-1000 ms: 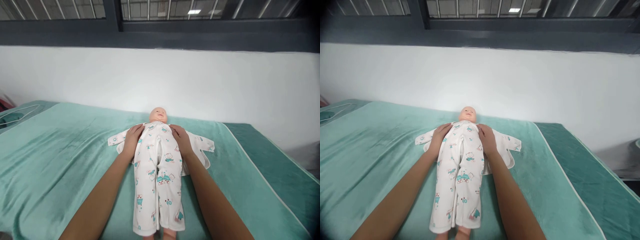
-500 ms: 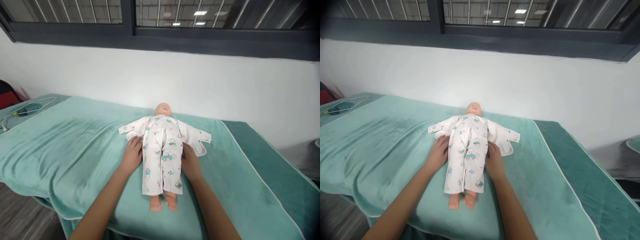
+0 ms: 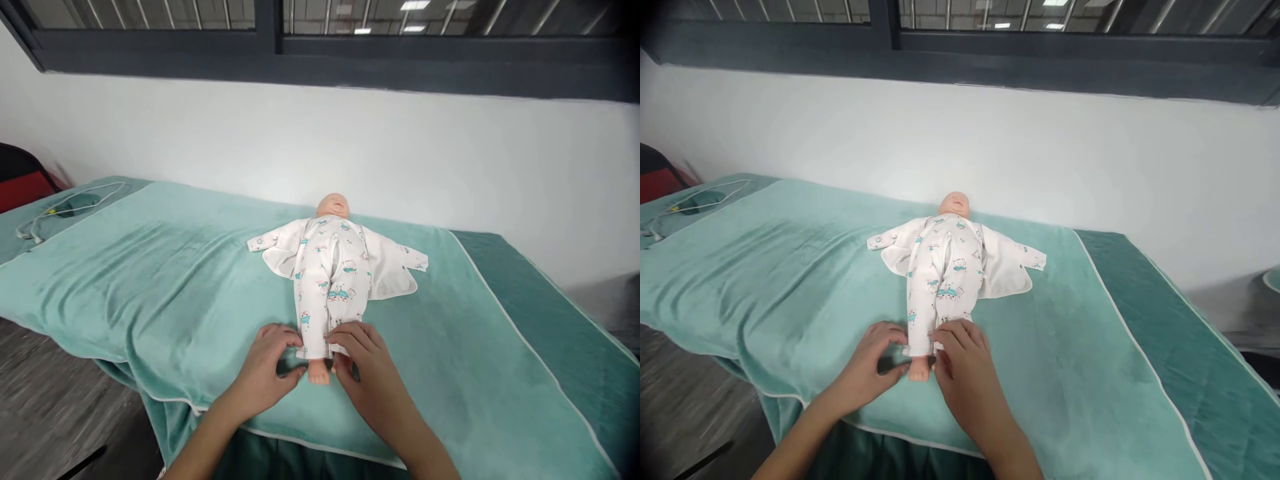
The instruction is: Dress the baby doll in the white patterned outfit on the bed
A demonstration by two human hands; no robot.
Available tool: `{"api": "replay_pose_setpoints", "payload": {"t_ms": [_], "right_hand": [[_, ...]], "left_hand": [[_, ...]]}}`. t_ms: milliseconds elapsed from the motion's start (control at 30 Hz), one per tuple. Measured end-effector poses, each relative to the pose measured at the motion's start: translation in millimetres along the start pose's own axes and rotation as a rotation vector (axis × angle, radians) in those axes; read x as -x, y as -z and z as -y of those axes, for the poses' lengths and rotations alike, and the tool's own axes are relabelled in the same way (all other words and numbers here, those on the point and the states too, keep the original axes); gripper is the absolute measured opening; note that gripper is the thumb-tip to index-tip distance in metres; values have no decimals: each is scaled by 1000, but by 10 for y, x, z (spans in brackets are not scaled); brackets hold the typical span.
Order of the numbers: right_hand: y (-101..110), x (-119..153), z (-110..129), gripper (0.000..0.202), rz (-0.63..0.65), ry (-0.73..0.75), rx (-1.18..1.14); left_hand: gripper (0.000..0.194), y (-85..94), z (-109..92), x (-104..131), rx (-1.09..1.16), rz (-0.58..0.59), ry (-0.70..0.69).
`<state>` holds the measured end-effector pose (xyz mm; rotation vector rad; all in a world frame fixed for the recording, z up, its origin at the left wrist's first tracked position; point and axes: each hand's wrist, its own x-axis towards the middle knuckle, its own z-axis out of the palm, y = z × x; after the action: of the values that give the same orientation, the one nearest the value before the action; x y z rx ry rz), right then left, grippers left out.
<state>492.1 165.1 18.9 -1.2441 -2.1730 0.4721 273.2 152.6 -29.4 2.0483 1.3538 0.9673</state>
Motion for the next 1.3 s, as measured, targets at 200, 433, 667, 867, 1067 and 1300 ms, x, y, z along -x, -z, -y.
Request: {"api": "replay_pose_setpoints", "payload": {"t_ms": [200, 433, 667, 867, 1067, 1300], "right_hand": [[-11, 47, 157, 39, 15, 32, 115], [-242, 112, 288, 29, -113, 7, 167], [-304, 5, 256, 17, -147, 54, 94], [-180, 58, 338, 22, -176, 143, 7], [-70, 171, 303, 24, -124, 191, -36], [-104, 426, -165, 44, -316, -89, 60]], "left_hand": [[6, -81, 18, -24, 68, -86, -30], [9, -64, -30, -35, 475, -66, 102], [17, -11, 130, -21, 726, 4, 164], [23, -9, 275, 29, 934, 44, 95], [35, -12, 254, 42, 962, -4, 70], [35, -58, 195, 23, 1174, -229, 184]]}}
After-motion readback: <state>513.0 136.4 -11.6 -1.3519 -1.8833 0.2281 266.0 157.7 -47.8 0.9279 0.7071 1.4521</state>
